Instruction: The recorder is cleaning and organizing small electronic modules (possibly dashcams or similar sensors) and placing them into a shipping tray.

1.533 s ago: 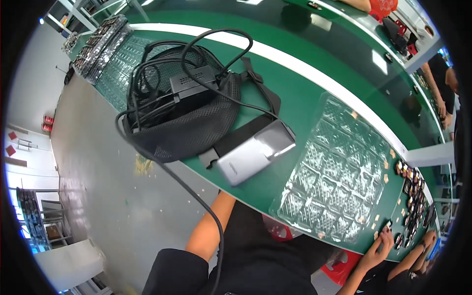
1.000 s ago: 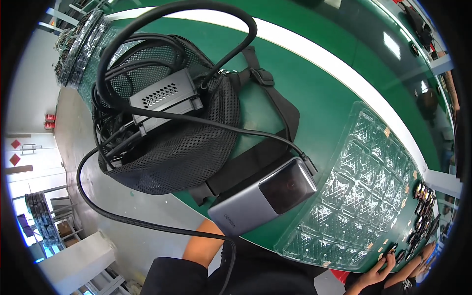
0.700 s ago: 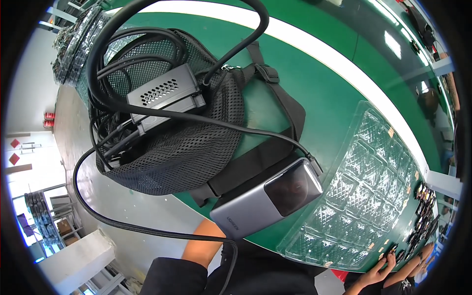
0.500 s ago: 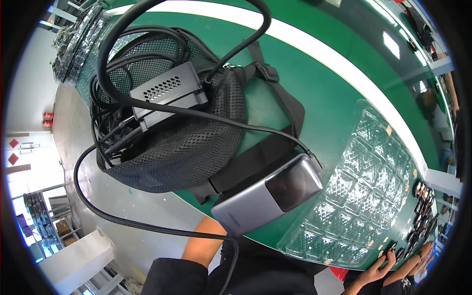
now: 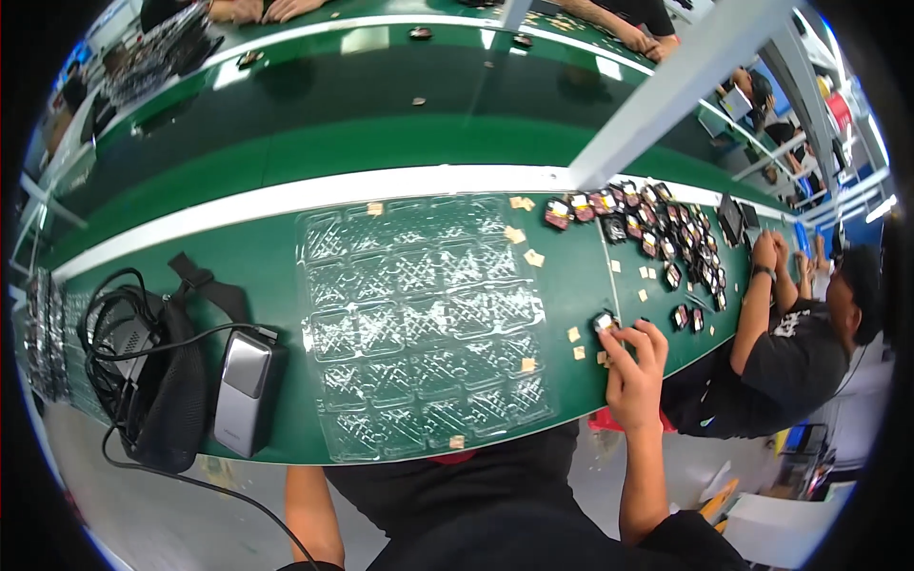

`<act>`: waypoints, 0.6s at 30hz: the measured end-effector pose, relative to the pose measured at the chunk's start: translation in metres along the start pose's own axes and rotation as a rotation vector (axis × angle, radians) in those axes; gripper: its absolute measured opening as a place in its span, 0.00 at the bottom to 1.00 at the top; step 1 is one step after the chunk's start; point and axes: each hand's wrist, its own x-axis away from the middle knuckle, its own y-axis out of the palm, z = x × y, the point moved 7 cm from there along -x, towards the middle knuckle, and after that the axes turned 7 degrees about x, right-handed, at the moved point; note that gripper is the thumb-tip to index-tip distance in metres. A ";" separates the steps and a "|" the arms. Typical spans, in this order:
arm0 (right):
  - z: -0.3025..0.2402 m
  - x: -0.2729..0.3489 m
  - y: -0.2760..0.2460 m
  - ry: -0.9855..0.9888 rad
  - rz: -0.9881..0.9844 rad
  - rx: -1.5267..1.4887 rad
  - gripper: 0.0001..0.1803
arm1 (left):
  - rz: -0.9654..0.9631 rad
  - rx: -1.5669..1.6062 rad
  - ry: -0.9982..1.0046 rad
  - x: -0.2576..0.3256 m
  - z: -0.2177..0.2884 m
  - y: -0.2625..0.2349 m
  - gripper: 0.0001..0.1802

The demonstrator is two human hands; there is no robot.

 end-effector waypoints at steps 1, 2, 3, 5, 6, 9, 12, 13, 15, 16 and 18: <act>-0.003 -0.001 0.003 -0.030 -0.009 -0.050 0.27 | 0.013 -0.013 0.007 0.003 0.004 -0.013 0.24; -0.002 -0.004 0.002 -0.029 0.003 -0.079 0.27 | 0.035 -0.027 0.010 0.009 0.010 -0.029 0.24; -0.004 -0.007 0.001 -0.053 -0.027 -0.099 0.27 | 0.065 -0.043 0.009 0.019 0.015 -0.046 0.23; -0.002 -0.006 -0.005 -0.082 -0.072 -0.112 0.26 | 0.136 -0.070 0.004 0.040 0.025 -0.081 0.23; 0.003 -0.003 -0.011 -0.076 -0.054 -0.085 0.25 | 0.158 -0.081 0.006 0.043 0.037 -0.095 0.23; -0.003 0.003 -0.010 -0.139 -0.048 -0.213 0.24 | 0.182 -0.079 0.019 0.037 0.055 -0.112 0.23; -0.033 -0.010 0.007 -0.228 -0.099 -0.314 0.25 | 0.116 -0.033 0.033 0.004 0.058 -0.086 0.22; -0.039 -0.015 0.010 -0.269 -0.120 -0.351 0.26 | 0.093 -0.015 0.034 -0.005 0.056 -0.072 0.22; -0.031 -0.012 -0.001 -0.199 -0.066 -0.386 0.26 | 0.069 -0.917 0.061 -0.015 0.055 -0.039 0.23; -0.014 -0.008 -0.007 -0.138 -0.031 -0.392 0.25 | -0.082 -0.859 0.007 -0.021 0.100 0.001 0.24; 0.015 -0.008 -0.010 -0.066 0.052 -0.353 0.25 | -0.160 -0.892 0.043 0.002 0.189 0.040 0.24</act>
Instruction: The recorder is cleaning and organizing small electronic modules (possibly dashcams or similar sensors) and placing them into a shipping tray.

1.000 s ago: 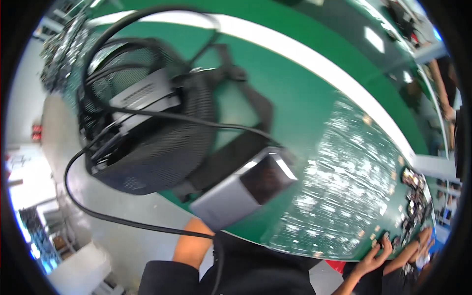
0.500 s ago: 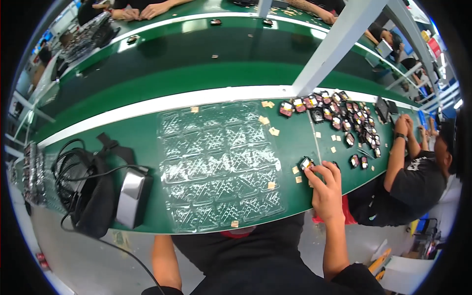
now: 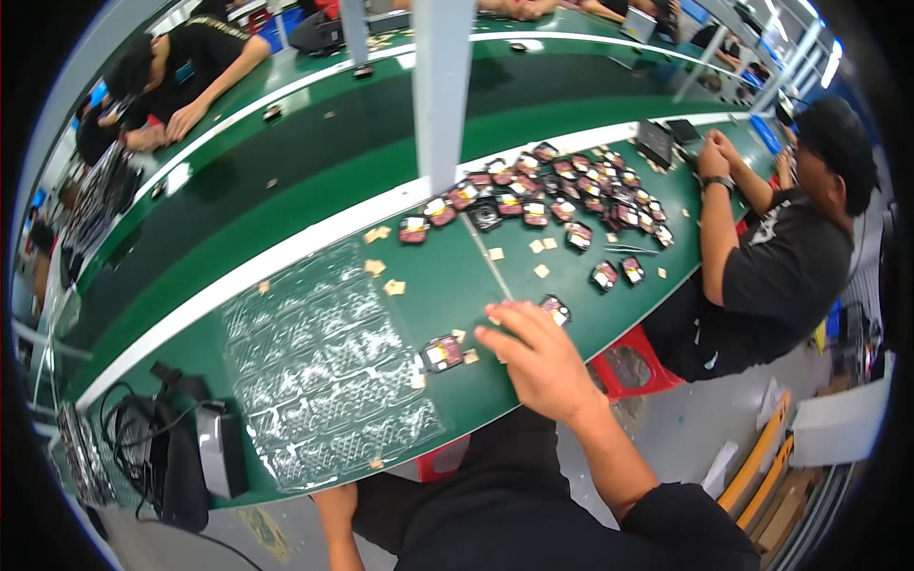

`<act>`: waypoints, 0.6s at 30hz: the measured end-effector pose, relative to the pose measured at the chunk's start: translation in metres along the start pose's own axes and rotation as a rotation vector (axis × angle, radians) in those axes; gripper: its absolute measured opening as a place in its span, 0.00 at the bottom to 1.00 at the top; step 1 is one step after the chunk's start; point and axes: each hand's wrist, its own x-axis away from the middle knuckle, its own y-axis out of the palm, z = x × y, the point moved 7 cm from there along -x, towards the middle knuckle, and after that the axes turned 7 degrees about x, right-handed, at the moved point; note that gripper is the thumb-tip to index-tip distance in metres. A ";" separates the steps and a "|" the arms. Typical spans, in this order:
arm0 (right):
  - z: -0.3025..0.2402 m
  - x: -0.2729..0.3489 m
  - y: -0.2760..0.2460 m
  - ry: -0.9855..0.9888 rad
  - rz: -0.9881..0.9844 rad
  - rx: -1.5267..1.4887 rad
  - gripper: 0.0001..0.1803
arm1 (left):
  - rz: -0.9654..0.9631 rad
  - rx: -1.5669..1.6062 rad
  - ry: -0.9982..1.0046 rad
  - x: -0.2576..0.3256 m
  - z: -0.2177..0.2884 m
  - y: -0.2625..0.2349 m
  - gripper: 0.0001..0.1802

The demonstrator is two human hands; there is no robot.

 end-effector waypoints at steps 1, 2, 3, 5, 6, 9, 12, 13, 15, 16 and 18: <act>0.011 0.000 -0.008 0.018 0.075 0.028 0.25 | 0.065 -0.067 0.086 0.016 0.033 -0.018 0.22; 0.034 0.006 -0.019 0.098 0.162 0.095 0.25 | -0.103 -0.009 0.146 0.026 0.045 -0.015 0.22; 0.055 0.011 -0.036 0.209 0.213 0.155 0.25 | -0.272 0.047 0.200 0.038 0.053 -0.008 0.22; 0.101 0.025 -0.061 0.376 0.304 0.344 0.26 | -0.457 0.599 0.227 0.067 0.096 -0.017 0.18; 0.130 0.038 -0.072 0.432 0.322 0.432 0.26 | -0.706 0.827 0.091 0.083 0.136 -0.037 0.13; 0.193 0.053 -0.093 0.539 0.273 0.433 0.14 | -0.982 0.970 0.375 0.102 0.196 -0.072 0.09; 0.217 0.043 -0.090 0.538 0.126 0.357 0.10 | -1.253 1.124 0.549 0.111 0.228 -0.097 0.13; 0.219 0.036 -0.085 0.519 0.029 0.326 0.09 | -1.332 1.211 0.611 0.112 0.239 -0.106 0.12; 0.218 0.029 -0.087 0.516 -0.007 0.271 0.08 | -1.395 1.317 0.649 0.101 0.258 -0.120 0.11; 0.219 0.028 -0.088 0.526 -0.036 0.239 0.08 | -1.264 1.198 0.629 0.087 0.262 -0.118 0.09; 0.231 0.034 -0.088 0.559 0.002 0.146 0.07 | -0.823 0.885 0.656 0.069 0.293 -0.138 0.06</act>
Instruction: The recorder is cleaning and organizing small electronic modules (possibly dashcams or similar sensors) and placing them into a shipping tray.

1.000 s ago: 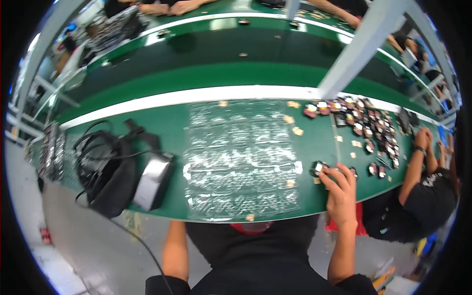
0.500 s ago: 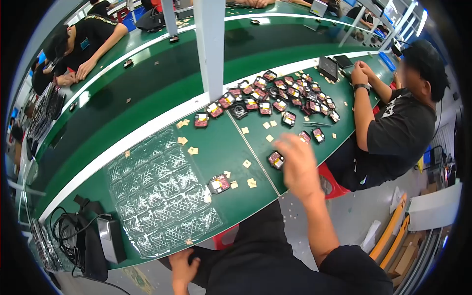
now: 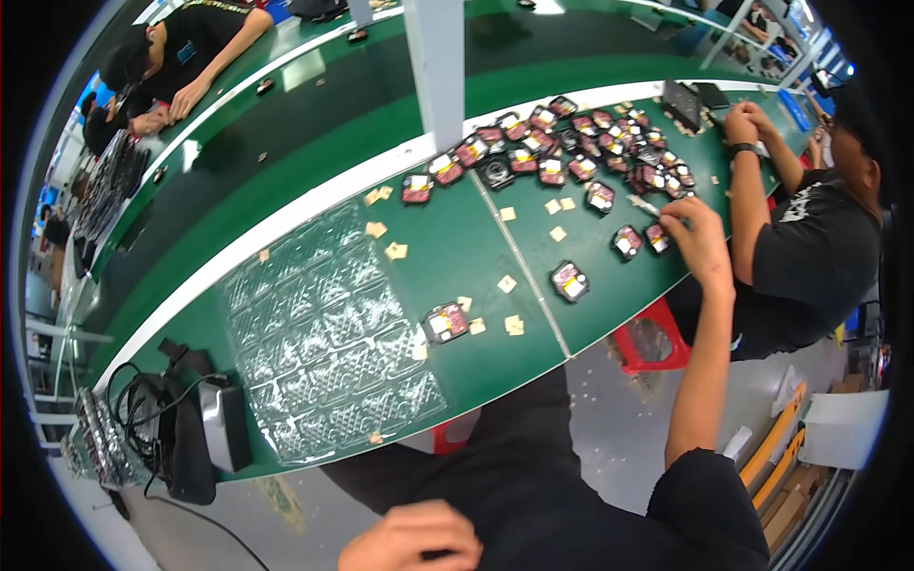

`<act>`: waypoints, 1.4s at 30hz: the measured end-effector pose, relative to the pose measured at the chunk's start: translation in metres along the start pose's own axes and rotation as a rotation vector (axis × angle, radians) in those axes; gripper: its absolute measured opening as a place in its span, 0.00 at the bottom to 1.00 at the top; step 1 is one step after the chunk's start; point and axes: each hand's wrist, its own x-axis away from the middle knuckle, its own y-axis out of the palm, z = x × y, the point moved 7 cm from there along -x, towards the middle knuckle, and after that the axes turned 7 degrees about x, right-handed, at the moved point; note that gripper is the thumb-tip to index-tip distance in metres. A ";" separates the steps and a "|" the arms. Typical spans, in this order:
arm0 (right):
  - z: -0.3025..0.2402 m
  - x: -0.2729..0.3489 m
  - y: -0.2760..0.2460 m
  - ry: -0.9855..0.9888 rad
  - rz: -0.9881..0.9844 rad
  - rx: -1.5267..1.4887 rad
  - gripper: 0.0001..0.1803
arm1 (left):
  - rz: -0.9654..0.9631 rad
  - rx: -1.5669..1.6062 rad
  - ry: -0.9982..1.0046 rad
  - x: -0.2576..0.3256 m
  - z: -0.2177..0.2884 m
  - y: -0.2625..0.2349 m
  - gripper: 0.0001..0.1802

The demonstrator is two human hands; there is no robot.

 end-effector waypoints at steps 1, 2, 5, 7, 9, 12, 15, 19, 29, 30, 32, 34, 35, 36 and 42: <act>0.004 0.003 -0.004 0.002 0.003 0.026 0.06 | 0.166 -0.183 0.034 -0.016 0.006 -0.011 0.05; 0.006 0.006 -0.007 0.003 0.006 0.052 0.06 | 0.187 -0.324 0.064 -0.019 -0.014 -0.019 0.13; 0.005 0.017 -0.013 0.037 0.158 0.023 0.07 | 0.529 -0.884 0.169 -0.061 0.007 -0.045 0.15; 0.003 0.030 -0.021 0.188 0.224 -0.035 0.05 | 0.562 -1.018 0.129 -0.084 0.005 -0.059 0.18; 0.006 0.053 -0.023 0.215 0.332 -0.230 0.06 | 0.572 -1.044 0.077 -0.106 -0.001 -0.067 0.21; -0.026 0.084 -0.014 0.222 0.383 -0.571 0.11 | 0.568 -1.109 -0.036 -0.121 -0.016 -0.075 0.24; -0.080 0.116 0.015 0.257 0.139 -1.090 0.15 | 0.518 -1.157 -0.028 -0.122 -0.029 -0.081 0.24; -0.128 0.143 0.047 0.144 0.047 -1.149 0.16 | 0.524 -1.079 0.115 -0.126 -0.018 -0.073 0.24; -0.199 0.139 0.071 0.248 -0.508 -1.457 0.09 | 0.374 -0.681 0.406 -0.102 -0.009 -0.045 0.21; -0.202 0.138 0.070 0.245 -0.522 -1.456 0.09 | 0.415 -0.581 0.435 -0.098 -0.013 -0.047 0.22; -0.213 0.142 0.073 0.281 -0.629 -1.469 0.07 | 0.460 -0.456 0.465 -0.087 -0.021 -0.044 0.26; -0.218 0.148 0.078 0.318 -0.667 -1.543 0.08 | 0.582 -0.099 0.331 -0.083 -0.038 -0.051 0.31; -0.221 0.151 0.079 0.321 -0.653 -1.551 0.08 | 0.576 0.131 0.308 -0.083 -0.049 -0.049 0.36; -0.224 0.153 0.080 0.323 -0.639 -1.558 0.08 | 0.579 0.132 0.309 -0.080 -0.053 -0.053 0.36; -0.239 0.148 0.054 -0.168 -0.186 -0.946 0.14 | 0.502 0.527 0.320 -0.071 -0.060 -0.055 0.32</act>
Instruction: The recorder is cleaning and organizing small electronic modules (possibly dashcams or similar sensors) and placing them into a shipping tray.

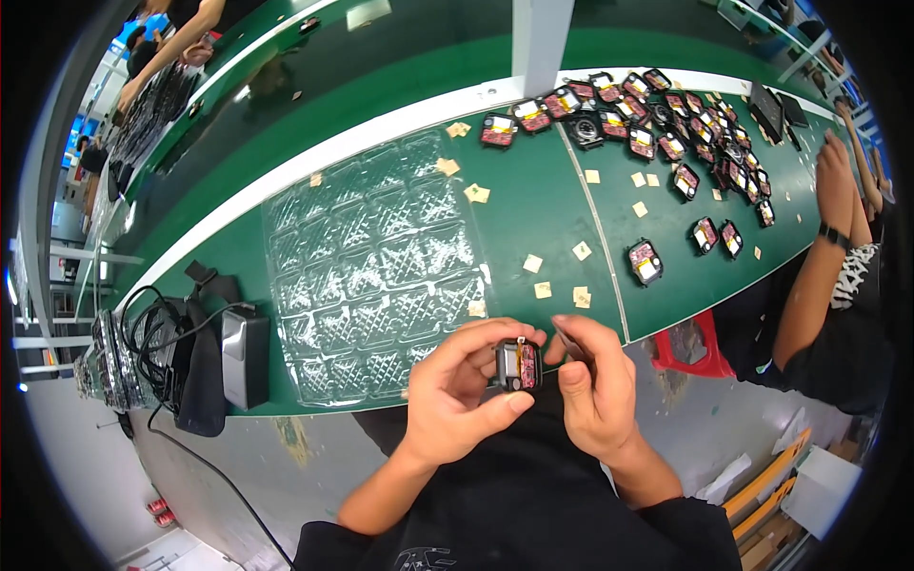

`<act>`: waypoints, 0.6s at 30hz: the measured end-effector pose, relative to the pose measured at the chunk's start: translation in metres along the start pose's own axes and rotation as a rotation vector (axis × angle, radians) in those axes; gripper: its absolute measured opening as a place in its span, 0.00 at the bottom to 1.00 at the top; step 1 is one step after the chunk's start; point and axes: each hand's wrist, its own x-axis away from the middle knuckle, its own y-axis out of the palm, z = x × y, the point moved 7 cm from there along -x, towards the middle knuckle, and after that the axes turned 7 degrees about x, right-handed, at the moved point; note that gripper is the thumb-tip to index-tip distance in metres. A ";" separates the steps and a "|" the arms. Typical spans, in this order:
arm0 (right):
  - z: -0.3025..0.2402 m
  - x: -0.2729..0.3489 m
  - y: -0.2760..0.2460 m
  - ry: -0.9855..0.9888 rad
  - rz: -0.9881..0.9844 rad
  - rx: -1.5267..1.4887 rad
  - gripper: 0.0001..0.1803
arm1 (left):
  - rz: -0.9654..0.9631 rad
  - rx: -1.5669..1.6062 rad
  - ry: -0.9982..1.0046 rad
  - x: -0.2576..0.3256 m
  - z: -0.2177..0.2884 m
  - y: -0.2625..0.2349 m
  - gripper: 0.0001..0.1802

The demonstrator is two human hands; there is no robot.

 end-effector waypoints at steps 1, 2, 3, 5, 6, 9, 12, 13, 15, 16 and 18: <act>-0.006 -0.001 0.001 -0.100 0.001 0.160 0.18 | 0.026 0.051 -0.024 0.001 0.001 -0.002 0.30; -0.004 -0.003 0.003 -0.104 -0.007 0.155 0.18 | 0.034 0.048 -0.018 0.003 0.002 -0.005 0.30; -0.010 -0.002 0.005 -0.231 0.026 0.321 0.19 | 0.060 0.026 -0.020 0.004 0.002 -0.009 0.31; -0.021 0.000 0.011 -0.378 0.113 0.539 0.22 | 0.110 0.011 -0.033 0.009 0.002 -0.014 0.31; -0.021 0.000 0.014 -0.380 0.108 0.537 0.22 | 0.116 0.012 -0.030 0.011 0.003 -0.015 0.31; -0.024 0.003 0.017 -0.430 0.134 0.605 0.21 | 0.151 0.039 0.007 0.016 0.005 -0.020 0.30; -0.026 0.003 0.019 -0.452 0.157 0.640 0.19 | 0.150 0.045 0.008 0.019 0.004 -0.023 0.30; -0.026 0.003 0.020 -0.458 0.151 0.652 0.20 | 0.153 0.045 0.005 0.019 0.004 -0.023 0.30; -0.027 0.003 0.021 -0.466 0.143 0.663 0.20 | 0.158 0.044 0.003 0.020 0.004 -0.024 0.30; -0.027 0.003 0.021 -0.464 0.140 0.667 0.20 | 0.163 0.047 0.000 0.021 0.004 -0.025 0.30; -0.026 0.003 0.022 -0.462 0.137 0.671 0.20 | 0.170 0.049 -0.002 0.021 0.004 -0.025 0.30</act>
